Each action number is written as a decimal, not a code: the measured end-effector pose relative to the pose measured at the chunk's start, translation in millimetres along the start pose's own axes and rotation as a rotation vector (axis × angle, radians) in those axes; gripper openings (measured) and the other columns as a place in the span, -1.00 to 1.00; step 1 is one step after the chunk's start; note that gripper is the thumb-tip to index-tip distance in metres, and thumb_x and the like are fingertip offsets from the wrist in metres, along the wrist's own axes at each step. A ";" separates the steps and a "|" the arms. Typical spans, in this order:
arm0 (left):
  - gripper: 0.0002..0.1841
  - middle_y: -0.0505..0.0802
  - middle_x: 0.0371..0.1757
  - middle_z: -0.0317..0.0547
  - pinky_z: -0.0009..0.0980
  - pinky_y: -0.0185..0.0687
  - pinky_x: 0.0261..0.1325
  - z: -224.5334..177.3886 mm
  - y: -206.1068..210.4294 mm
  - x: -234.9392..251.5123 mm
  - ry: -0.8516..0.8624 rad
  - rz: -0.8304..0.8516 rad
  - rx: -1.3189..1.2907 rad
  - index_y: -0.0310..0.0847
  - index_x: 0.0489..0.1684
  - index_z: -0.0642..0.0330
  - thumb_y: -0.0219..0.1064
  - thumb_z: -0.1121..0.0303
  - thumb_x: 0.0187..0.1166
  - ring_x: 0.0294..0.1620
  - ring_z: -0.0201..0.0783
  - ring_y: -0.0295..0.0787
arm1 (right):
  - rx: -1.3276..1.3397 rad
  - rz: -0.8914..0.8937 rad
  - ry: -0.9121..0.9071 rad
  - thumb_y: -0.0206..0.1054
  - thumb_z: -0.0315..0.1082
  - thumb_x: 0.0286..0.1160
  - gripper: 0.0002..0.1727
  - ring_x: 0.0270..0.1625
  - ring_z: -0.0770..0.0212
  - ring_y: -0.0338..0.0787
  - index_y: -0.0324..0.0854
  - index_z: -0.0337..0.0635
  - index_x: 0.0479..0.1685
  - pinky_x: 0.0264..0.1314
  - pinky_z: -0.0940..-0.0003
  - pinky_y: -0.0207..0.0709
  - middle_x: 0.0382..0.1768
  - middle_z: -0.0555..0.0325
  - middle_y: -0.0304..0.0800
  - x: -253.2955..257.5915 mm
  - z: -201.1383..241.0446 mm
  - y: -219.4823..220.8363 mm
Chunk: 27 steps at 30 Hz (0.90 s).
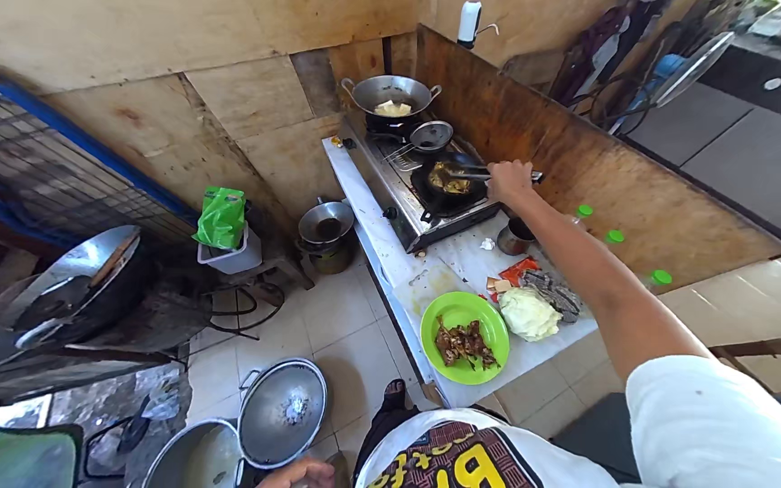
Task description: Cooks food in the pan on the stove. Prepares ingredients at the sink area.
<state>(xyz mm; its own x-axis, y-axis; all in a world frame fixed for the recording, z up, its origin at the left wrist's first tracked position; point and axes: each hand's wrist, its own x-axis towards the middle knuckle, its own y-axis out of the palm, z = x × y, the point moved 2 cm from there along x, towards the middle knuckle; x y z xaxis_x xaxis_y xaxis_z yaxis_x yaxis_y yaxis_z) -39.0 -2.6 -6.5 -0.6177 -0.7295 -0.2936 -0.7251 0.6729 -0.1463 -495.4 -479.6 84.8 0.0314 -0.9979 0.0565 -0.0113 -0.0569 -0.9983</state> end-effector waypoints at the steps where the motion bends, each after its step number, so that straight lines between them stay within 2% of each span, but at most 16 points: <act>1: -0.39 0.80 0.32 0.09 -0.15 0.60 0.40 2.0 4.7 -2.8 0.007 -0.043 0.000 0.55 0.43 0.41 0.40 0.12 0.53 0.34 -0.20 0.73 | 0.063 -0.037 0.015 0.36 -0.27 0.59 -0.62 0.39 -0.56 0.60 0.68 -0.31 0.28 0.32 -0.58 0.34 0.22 -0.46 0.74 -6.8 -5.3 -1.5; 4: -0.38 0.82 0.33 -0.06 -0.16 0.63 0.41 9.1 25.9 -13.1 -0.014 -0.182 0.012 0.59 0.46 0.26 0.42 0.00 0.54 0.36 -0.26 0.73 | 0.218 -0.110 0.094 0.30 -0.10 0.68 -0.43 0.44 -0.58 0.57 0.50 -0.25 0.56 0.33 -0.64 0.32 0.39 -0.47 0.64 -48.0 -25.9 8.2; 7: -0.38 0.81 0.37 -0.18 -0.17 0.65 0.39 23.3 57.0 -23.5 -0.070 -0.334 -0.030 0.60 0.48 0.11 0.39 -0.08 0.53 0.41 -0.30 0.70 | 0.380 -0.155 0.111 0.29 0.02 0.70 -0.26 0.48 -0.46 0.61 0.27 -0.16 0.77 0.44 -0.51 0.40 0.49 -0.37 0.59 -125.5 -53.5 42.3; 9: -0.39 0.83 0.34 -0.22 -0.22 0.68 0.37 33.0 84.7 -27.6 -0.092 -0.449 -0.085 0.62 0.46 0.05 0.38 -0.13 0.52 0.39 -0.31 0.71 | 0.449 -0.187 0.088 0.28 0.09 0.69 -0.20 0.49 -0.42 0.61 0.22 -0.18 0.80 0.47 -0.47 0.42 0.52 -0.39 0.56 -189.3 -73.2 74.6; 10: -0.38 0.84 0.32 -0.25 -0.27 0.69 0.36 35.0 99.2 -27.7 -0.107 -0.511 -0.103 0.63 0.44 0.03 0.37 -0.16 0.52 0.37 -0.34 0.72 | 0.455 -0.226 0.077 0.31 0.10 0.66 -0.20 0.48 -0.39 0.62 0.29 -0.21 0.76 0.49 -0.43 0.43 0.51 -0.39 0.57 -215.7 -84.5 96.2; 12: -0.39 0.84 0.31 -0.21 -0.28 0.67 0.38 30.1 126.1 -30.1 -0.184 -0.621 -0.138 0.63 0.42 0.10 0.34 -0.14 0.54 0.37 -0.35 0.72 | 0.511 -0.281 0.003 0.40 -0.02 0.58 -0.25 0.48 -0.39 0.61 0.42 -0.43 0.59 0.57 -0.26 0.43 0.44 -0.50 0.58 -254.4 -100.9 138.9; 13: -0.40 0.83 0.32 -0.16 -0.26 0.66 0.40 26.7 137.7 -33.1 -0.236 -0.664 -0.152 0.61 0.42 0.16 0.31 -0.09 0.57 0.38 -0.34 0.72 | 0.537 -0.255 -0.018 0.41 -0.07 0.58 -0.24 0.54 -0.40 0.56 0.40 -0.54 0.56 0.65 -0.17 0.38 0.46 -0.57 0.53 -267.0 -102.9 156.0; 15: -0.45 0.83 0.30 -0.14 -0.31 0.65 0.38 27.9 160.1 -38.2 -0.306 -0.759 -0.160 0.61 0.40 0.23 0.26 0.00 0.61 0.37 -0.36 0.72 | 0.518 -0.140 -0.011 0.38 -0.07 0.61 -0.18 0.65 -0.38 0.47 0.29 -0.60 0.63 0.76 -0.04 0.28 0.55 -0.59 0.45 -272.1 -102.4 176.8; 18: -0.48 0.83 0.28 -0.12 -0.38 0.67 0.36 32.2 195.8 -50.5 -0.376 -0.868 -0.167 0.60 0.39 0.25 0.23 0.03 0.65 0.32 -0.40 0.74 | 0.396 -0.027 -0.019 0.35 0.06 0.60 -0.17 0.60 -0.39 0.51 0.37 -0.51 0.61 0.71 -0.16 0.28 0.51 -0.53 0.51 -242.5 -97.6 197.5; 20: -0.49 0.84 0.27 -0.11 -0.39 0.69 0.33 33.4 225.6 -61.9 -0.438 -0.908 -0.187 0.60 0.39 0.25 0.21 0.05 0.65 0.29 -0.41 0.76 | 0.310 0.050 0.007 0.36 0.17 0.56 -0.11 0.62 -0.41 0.47 0.37 -0.41 0.64 0.69 -0.26 0.26 0.55 -0.49 0.47 -224.5 -94.5 203.8; 23: -0.50 0.84 0.27 -0.09 -0.40 0.69 0.34 29.0 272.2 -74.7 -0.523 -0.977 -0.257 0.59 0.40 0.26 0.18 0.07 0.68 0.29 -0.41 0.76 | 0.225 0.123 0.068 0.43 0.34 0.36 0.06 0.68 -0.47 0.32 0.28 -0.26 0.73 0.61 -0.46 0.22 0.69 -0.48 0.25 -207.6 -80.2 198.0; 25: -0.52 0.84 0.26 -0.07 -0.41 0.67 0.36 25.1 303.6 -77.3 -0.563 -1.025 -0.331 0.59 0.39 0.30 0.15 0.11 0.70 0.30 -0.40 0.76 | 0.181 0.147 0.040 0.39 0.33 0.40 0.10 0.78 -0.56 0.09 0.16 -0.28 0.81 0.65 -0.60 0.00 0.78 -0.53 0.02 -208.0 -64.8 185.7; 26: -0.52 0.83 0.27 -0.04 -0.39 0.67 0.36 24.1 319.6 -75.8 -0.589 -1.043 -0.371 0.58 0.39 0.32 0.14 0.13 0.71 0.30 -0.38 0.76 | 0.172 0.124 -0.008 0.35 0.29 0.45 0.06 0.81 -0.56 -0.01 0.15 -0.27 0.82 0.68 -0.59 -0.08 0.81 -0.53 -0.07 -214.7 -55.3 177.0; 27: -0.53 0.83 0.28 0.00 -0.35 0.68 0.36 24.3 335.1 -71.9 -0.614 -1.054 -0.408 0.58 0.39 0.34 0.13 0.15 0.72 0.30 -0.34 0.77 | 0.187 0.072 -0.092 0.31 0.23 0.51 -0.03 0.83 -0.51 0.00 0.21 -0.25 0.80 0.72 -0.50 -0.06 0.82 -0.48 -0.05 -225.5 -43.8 166.2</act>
<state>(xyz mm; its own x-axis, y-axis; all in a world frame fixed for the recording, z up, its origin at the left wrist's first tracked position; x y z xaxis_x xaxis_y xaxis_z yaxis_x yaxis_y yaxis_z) -230.2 278.3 -57.4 0.4700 -0.6339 -0.6142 -0.8823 -0.3573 -0.3063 -548.1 -265.4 -93.3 0.1282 -0.9917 -0.0079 0.1684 0.0296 -0.9853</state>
